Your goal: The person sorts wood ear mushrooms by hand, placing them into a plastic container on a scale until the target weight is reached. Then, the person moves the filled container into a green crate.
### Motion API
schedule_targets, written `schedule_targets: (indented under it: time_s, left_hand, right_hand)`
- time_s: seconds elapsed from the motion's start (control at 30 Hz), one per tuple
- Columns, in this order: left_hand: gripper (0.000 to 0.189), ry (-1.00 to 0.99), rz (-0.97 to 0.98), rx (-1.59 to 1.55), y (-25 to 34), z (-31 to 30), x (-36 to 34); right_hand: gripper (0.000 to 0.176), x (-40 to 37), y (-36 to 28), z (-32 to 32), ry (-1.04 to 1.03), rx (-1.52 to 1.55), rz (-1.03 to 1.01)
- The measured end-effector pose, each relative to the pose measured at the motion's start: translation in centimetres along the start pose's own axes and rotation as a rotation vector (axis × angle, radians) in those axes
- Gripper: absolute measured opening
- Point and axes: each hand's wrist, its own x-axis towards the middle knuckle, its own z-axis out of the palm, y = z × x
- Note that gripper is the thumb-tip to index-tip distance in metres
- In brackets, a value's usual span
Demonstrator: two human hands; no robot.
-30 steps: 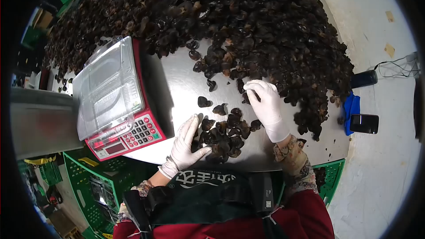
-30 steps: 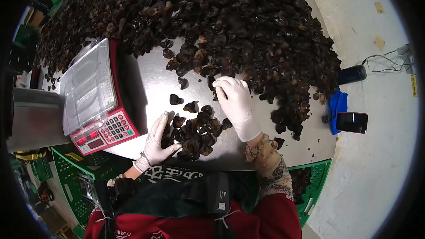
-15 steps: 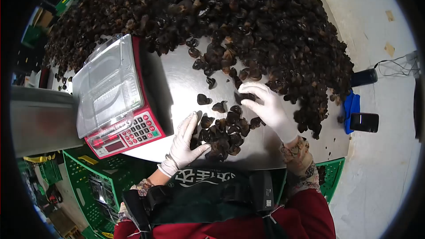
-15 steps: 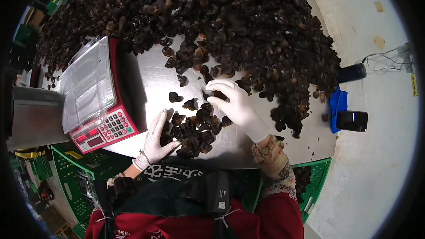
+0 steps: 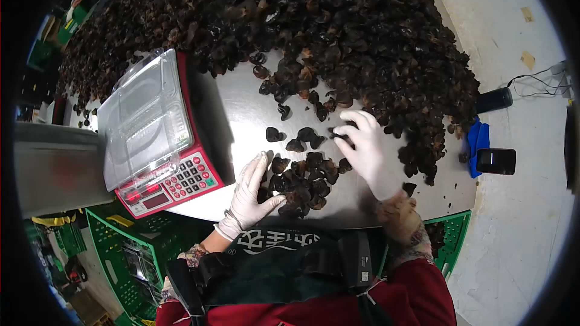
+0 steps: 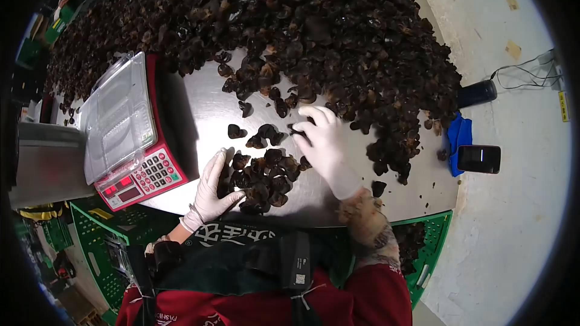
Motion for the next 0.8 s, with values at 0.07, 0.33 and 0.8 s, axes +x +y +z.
schedule_targets:
  time_s: [0.07, 0.33, 0.8]
  left_hand:
    - [0.102, -0.004, 0.009, -0.035, -0.3, 0.1, 0.0]
    - [0.101, 0.007, 0.071, -0.007, -0.4, 0.1, 0.3]
    - [0.107, 0.0, -0.002, -0.058, 0.0, -0.1, 0.0]
  right_hand:
    - [0.023, -1.2, 0.1, -4.1, -0.142, 0.327, 0.031]
    - [0.019, 0.4, -2.0, -7.2, -0.277, 0.459, 0.432]
    - [0.02, 3.9, -4.1, -0.2, -0.414, 0.405, 0.321]
